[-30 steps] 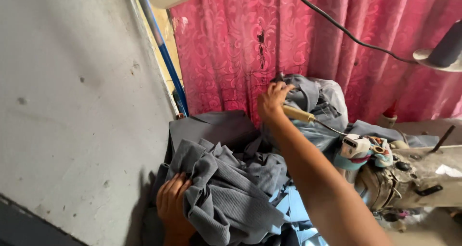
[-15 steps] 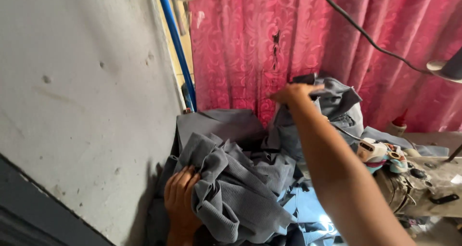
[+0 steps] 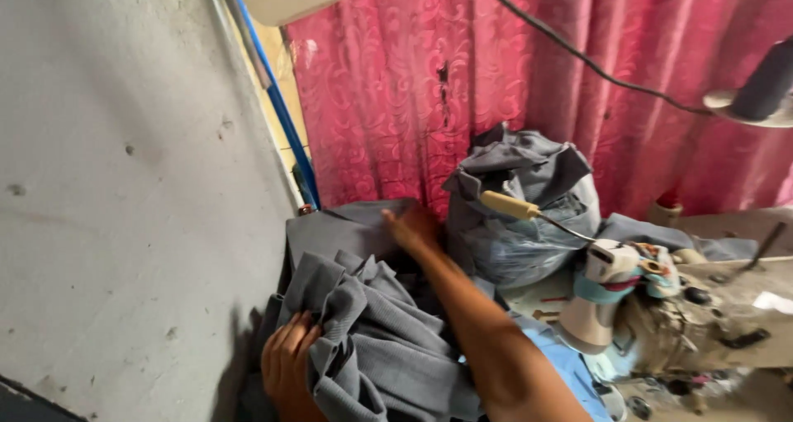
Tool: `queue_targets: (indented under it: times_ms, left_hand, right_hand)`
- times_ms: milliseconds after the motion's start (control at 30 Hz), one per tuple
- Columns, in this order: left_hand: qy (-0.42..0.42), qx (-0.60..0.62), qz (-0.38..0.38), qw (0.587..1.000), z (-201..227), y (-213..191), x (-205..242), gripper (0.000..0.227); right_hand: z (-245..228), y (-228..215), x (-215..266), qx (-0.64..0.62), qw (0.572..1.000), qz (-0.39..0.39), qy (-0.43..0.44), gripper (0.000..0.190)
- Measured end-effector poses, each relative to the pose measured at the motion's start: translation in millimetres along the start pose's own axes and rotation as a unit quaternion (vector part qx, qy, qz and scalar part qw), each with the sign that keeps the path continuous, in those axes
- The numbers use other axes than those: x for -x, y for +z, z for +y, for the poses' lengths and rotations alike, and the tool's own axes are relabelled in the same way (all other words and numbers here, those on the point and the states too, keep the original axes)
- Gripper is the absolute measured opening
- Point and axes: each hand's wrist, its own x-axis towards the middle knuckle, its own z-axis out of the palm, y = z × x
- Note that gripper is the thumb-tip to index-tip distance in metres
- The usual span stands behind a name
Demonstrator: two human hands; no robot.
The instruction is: Sorting and stacking fabric pieces on a workbench
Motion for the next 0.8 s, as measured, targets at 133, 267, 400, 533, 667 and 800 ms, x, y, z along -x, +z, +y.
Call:
queue_targets:
  times_ms: [133,267,400,533,667,800]
  left_hand:
    - [0.015,-0.008,-0.006,1.0,-4,1,4,0.037]
    - [0.003,-0.007,-0.005,1.0,-6,7,5,0.034]
    - [0.008,-0.016,-0.015,1.0,-9,8,12,0.031]
    - [-0.006,-0.005,-0.021,1.0,-4,4,8,0.028]
    - [0.004,-0.004,-0.02,1.0,-7,5,4,0.029]
    - [-0.004,-0.012,-0.033,0.999,-11,6,16,0.02]
  right_hand:
    - [6,-13,-30,0.003,0.996,-0.077,0.041,0.114]
    - [6,-31,-44,0.023,0.984,-0.175,0.016,0.128]
    - [46,37,-101,-0.271,0.928,-0.254,-0.01,0.073]
    - [46,31,-104,-0.193,0.94,-0.282,-0.001,0.082]
    - [24,-19,-60,-0.179,0.932,-0.289,0.124,0.105]
    - [16,-35,-43,-0.139,0.938,-0.279,0.149,0.122]
